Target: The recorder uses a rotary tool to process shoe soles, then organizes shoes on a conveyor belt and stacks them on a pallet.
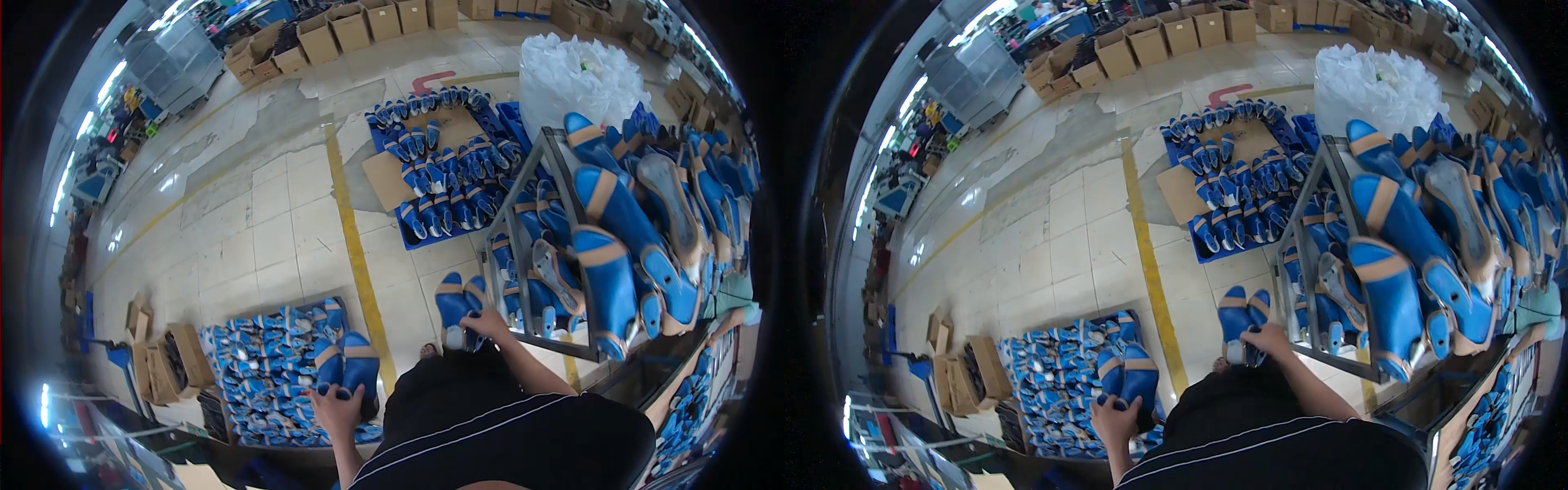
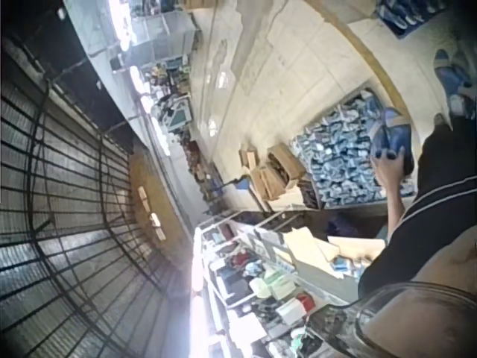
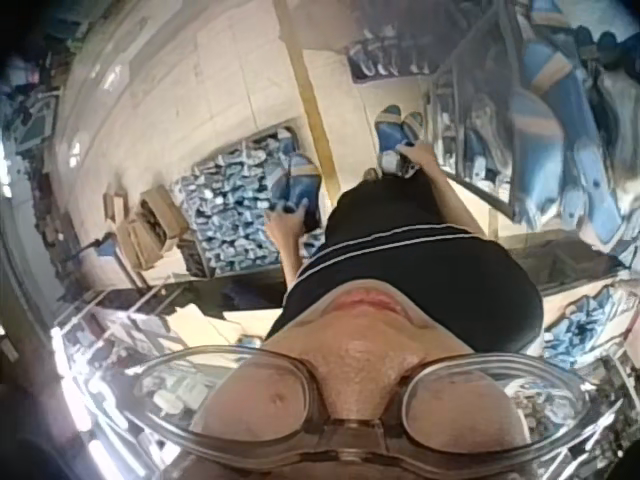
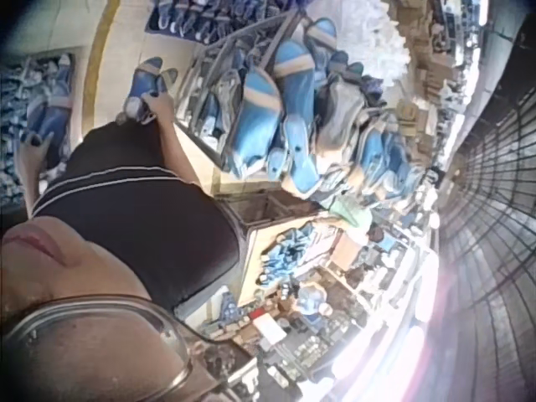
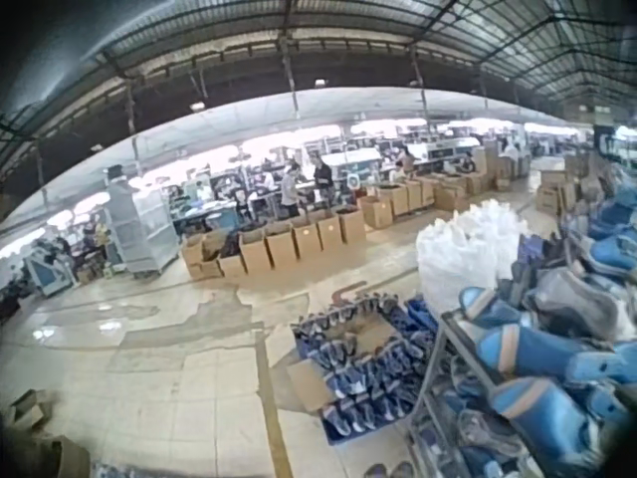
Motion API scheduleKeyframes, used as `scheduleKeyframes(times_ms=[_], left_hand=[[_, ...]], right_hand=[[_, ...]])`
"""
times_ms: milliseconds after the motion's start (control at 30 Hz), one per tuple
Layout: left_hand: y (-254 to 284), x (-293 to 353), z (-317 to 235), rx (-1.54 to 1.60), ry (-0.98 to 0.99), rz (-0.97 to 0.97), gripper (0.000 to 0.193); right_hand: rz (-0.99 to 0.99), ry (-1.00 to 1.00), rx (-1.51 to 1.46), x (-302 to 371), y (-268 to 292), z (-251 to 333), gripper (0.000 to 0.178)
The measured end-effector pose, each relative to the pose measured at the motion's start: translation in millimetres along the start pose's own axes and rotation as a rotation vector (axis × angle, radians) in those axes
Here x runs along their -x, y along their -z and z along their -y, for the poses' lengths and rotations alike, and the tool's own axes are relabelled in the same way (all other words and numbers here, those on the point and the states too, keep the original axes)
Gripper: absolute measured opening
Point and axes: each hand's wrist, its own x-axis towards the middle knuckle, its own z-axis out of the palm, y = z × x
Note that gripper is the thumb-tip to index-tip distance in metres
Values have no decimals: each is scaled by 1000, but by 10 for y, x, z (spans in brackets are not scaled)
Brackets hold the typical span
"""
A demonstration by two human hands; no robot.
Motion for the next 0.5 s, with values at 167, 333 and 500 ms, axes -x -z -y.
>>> scheduleKeyframes(times_ms=[167, 333, 500], left_hand=[[-113, -1787, -980, -16, -134, -55, 67], [-310, -3363, -2308, 32, -189, 117, 71], [-171, -4732, -3726, 18, -360, 233, 74]], right_hand=[[-134, -46, -92, -812, 867, 1177, 58], [-245, -89, -62, -1993, 1540, 1608, 55], [-350, -210, -30, -2961, 1912, 2014, 56]])
